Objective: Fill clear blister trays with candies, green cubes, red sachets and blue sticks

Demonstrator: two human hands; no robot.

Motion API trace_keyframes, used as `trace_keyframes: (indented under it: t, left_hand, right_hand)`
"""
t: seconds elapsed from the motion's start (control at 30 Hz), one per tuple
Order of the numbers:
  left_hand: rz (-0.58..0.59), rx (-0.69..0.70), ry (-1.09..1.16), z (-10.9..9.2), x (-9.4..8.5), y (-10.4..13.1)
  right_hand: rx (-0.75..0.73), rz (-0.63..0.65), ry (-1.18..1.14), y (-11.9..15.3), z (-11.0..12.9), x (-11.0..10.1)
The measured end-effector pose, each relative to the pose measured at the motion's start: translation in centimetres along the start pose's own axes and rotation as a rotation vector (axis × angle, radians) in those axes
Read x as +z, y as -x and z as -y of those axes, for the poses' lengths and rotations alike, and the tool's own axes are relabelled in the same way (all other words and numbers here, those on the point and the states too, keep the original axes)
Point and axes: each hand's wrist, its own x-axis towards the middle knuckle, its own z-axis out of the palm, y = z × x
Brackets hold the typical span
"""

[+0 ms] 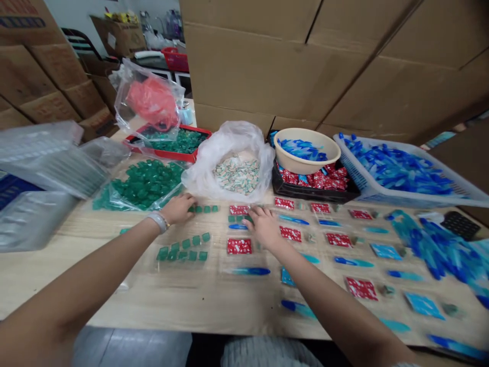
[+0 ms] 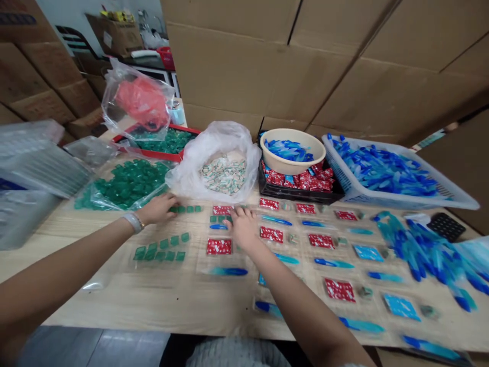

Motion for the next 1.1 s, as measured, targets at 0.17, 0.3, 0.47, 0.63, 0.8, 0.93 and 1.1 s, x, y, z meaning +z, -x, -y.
trace_keyframes:
  t: [0.17,0.3,0.47,0.63,0.8,0.93,1.1]
  left_hand:
    - [-0.045,0.047,0.027,0.1,-1.9,-1.3]
    - [-0.103,0.063,-0.004,0.2,-5.0,-1.5]
    - [-0.327,0.050,-0.102,-4.1,-8.6,1.6]
    - [-0.330,0.186,-0.144,-13.6,-5.6,6.3]
    - [-0.245,0.263,-0.099,-18.6,0.7,8.5]
    - [-0.161,0.286,-0.081,-19.6,3.0,9.5]
    - [-0.157,0.229,-0.088,-20.9,4.0,10.7]
  right_hand:
    - [0.002,-0.088,-0.138,-1.8,1.4,-1.1]
    - [0.054,-0.071,-0.670,-6.1,3.6,-1.9]
    - [0.199,0.278,-1.445,-5.7,4.0,-5.0]
    - [0.252,0.196,-1.461,3.8,0.2,-5.9]
    - [-0.077,0.171,-0.885,10.5,-3.2,-3.3]
    - [-0.280,0.229,-0.447,11.3,-3.8,-2.8]
    - [-0.203,0.179,-0.255,11.0,-4.3,-3.2]
